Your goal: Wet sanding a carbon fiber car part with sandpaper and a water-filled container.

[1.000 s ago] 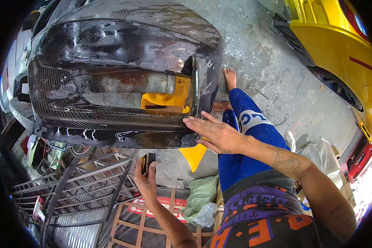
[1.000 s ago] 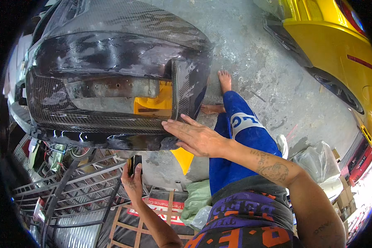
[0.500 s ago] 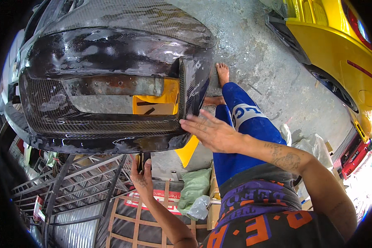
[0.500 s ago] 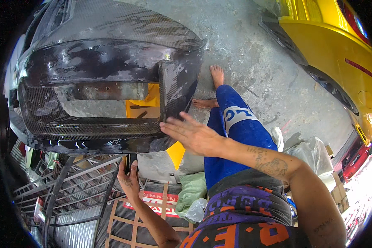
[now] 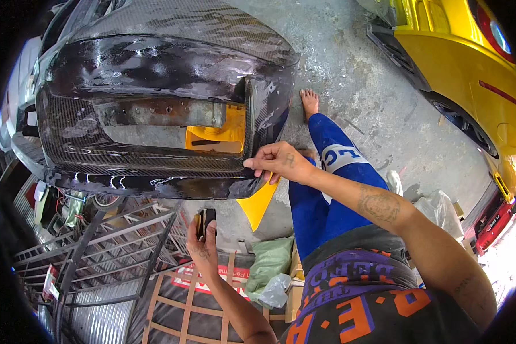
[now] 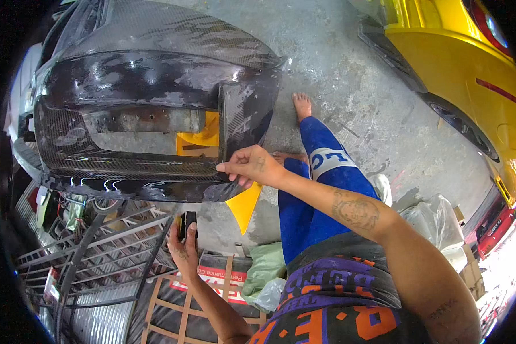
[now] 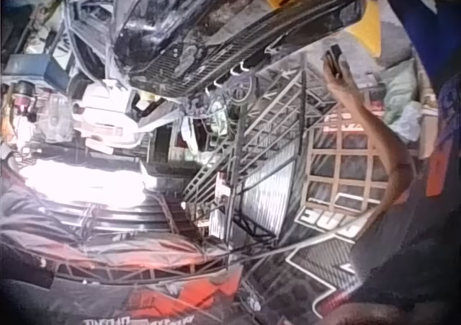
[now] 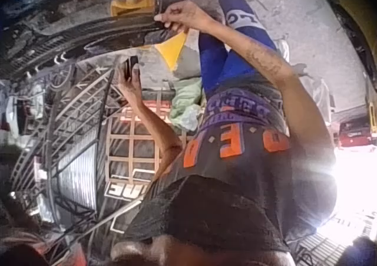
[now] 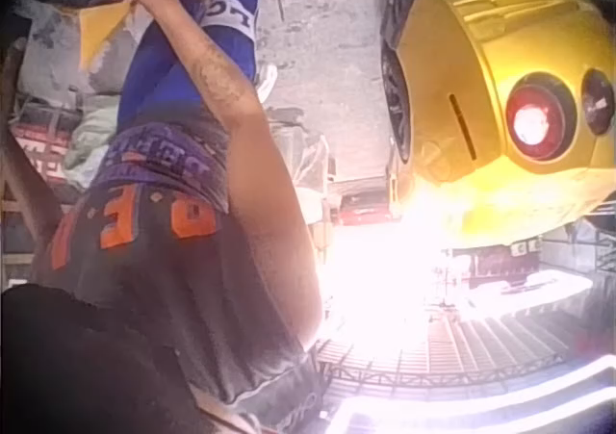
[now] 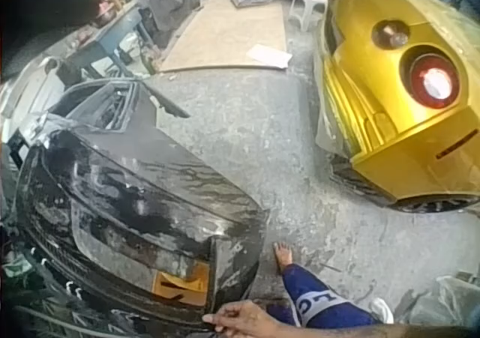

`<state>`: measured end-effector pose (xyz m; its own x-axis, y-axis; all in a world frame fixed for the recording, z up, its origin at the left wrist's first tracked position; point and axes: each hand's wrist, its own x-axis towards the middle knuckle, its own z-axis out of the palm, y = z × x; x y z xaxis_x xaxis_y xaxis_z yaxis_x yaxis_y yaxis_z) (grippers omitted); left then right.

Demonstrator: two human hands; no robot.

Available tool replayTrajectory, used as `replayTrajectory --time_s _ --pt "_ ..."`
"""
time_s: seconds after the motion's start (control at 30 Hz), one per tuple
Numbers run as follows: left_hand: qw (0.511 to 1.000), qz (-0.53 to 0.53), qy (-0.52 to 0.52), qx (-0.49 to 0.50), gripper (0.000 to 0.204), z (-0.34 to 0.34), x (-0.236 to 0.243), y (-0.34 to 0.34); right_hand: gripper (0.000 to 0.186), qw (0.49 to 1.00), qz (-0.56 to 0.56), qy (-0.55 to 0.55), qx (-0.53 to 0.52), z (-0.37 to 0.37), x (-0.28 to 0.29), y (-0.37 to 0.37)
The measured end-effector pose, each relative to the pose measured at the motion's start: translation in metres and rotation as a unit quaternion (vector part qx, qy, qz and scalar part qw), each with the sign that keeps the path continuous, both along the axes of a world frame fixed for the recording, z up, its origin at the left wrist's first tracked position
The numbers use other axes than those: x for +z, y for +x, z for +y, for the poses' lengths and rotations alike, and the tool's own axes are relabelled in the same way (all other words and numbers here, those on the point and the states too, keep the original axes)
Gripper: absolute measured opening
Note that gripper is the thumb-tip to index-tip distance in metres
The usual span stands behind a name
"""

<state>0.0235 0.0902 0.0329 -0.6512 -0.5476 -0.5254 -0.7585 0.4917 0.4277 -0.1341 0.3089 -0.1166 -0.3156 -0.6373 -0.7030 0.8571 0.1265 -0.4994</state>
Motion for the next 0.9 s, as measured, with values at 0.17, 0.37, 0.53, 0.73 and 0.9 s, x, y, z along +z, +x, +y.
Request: replayTrajectory --time_s 0.17,0.37,0.53,0.73,0.9 --pt "1.000 0.020 -0.010 0.008 0.041 -0.002 -0.003 0.034 0.040 0.998 -0.043 -0.019 -0.036 -0.006 -0.010 0.017" --pt "0.999 0.044 0.009 -0.025 0.037 0.002 0.006 0.099 0.046 0.979 -0.007 0.176 -0.102 0.081 -0.068 0.062" --pt "0.988 0.090 0.099 0.079 0.035 -0.001 -0.021 0.157 0.041 0.811 0.264 0.516 0.085 0.283 -0.129 0.145" --pt "0.949 -0.013 0.223 0.222 0.021 -0.013 -0.176 0.356 0.023 0.852 0.421 0.217 0.222 0.247 0.024 0.190" --pt "0.942 0.008 0.176 0.285 0.022 0.017 -0.206 0.417 0.033 0.774 0.393 0.016 0.496 0.195 0.069 0.195"
